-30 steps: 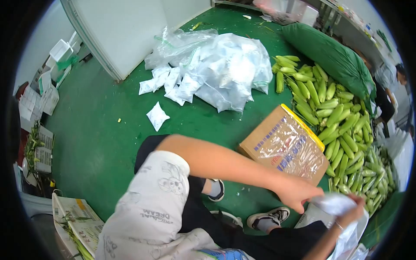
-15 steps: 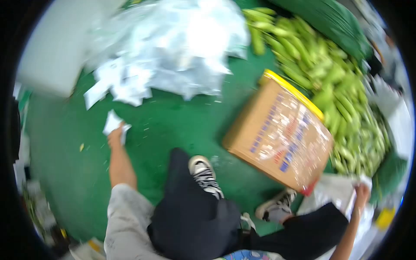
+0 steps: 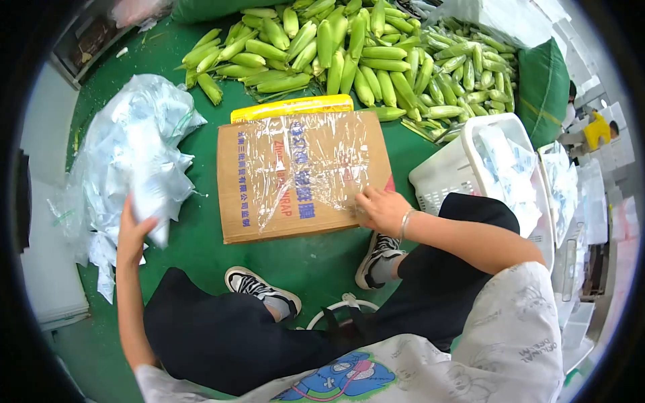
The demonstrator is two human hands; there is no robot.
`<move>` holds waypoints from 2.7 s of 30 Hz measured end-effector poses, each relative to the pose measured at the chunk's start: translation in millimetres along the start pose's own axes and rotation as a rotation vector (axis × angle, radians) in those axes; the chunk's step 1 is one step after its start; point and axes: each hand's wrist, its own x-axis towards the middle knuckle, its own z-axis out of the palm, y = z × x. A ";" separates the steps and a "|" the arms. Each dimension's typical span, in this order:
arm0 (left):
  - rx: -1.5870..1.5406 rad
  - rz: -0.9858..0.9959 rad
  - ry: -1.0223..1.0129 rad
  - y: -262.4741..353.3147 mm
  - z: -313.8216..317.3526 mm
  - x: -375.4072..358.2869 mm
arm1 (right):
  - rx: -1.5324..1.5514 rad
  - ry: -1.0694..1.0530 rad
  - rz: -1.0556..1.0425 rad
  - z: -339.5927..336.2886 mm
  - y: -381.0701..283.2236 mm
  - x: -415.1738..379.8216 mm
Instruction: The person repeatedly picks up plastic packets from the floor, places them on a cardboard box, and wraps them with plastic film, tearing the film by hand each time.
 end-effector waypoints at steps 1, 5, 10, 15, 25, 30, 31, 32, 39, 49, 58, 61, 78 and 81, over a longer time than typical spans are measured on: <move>0.297 0.142 -0.110 33.0 31.8 30.1 | -0.090 -0.007 -0.103 11.0 12.0 1.0; 0.654 0.566 -0.390 68.5 172.9 104.6 | -0.098 -0.007 -0.287 41.0 57.9 10.3; 0.555 0.472 -0.586 33.0 282.6 126.1 | 0.076 0.046 -0.539 36.8 85.2 22.6; 0.632 0.477 -0.792 7.1 290.7 99.6 | 0.384 0.353 -0.454 -35.1 60.8 20.1; 0.812 0.374 -0.307 37.2 261.5 35.5 | 0.411 0.294 -0.080 28.4 37.7 106.8; 1.246 -0.225 -0.322 13.8 246.4 -20.5 | -0.128 0.040 -0.308 -3.1 26.8 86.3; 1.252 -0.223 -0.312 1.6 243.9 -19.7 | -0.129 0.049 -0.313 -3.9 28.9 93.3; 1.281 -0.110 -0.351 -14.0 240.5 -19.3 | -0.137 0.036 -0.318 -1.2 33.5 101.3; 0.194 -0.125 -0.412 75.9 192.2 7.3 | -0.138 -0.020 -0.294 0.4 22.8 102.8; 0.586 0.869 -0.594 69.2 283.6 13.4 | 0.549 -0.275 -0.282 -6.0 18.6 91.9; 0.880 0.624 -0.986 57.9 299.9 107.7 | 0.097 0.472 -0.274 -47.6 23.6 90.1; 0.441 0.249 -1.275 70.4 302.0 122.7 | 0.129 0.286 -0.316 -40.8 0.5 36.1; 0.865 0.795 -0.239 57.5 306.1 29.1 | 1.337 -0.575 -0.162 2.6 43.5 119.6; 1.002 0.509 -0.464 50.7 309.7 65.0 | 1.583 -0.747 0.071 29.3 63.5 135.0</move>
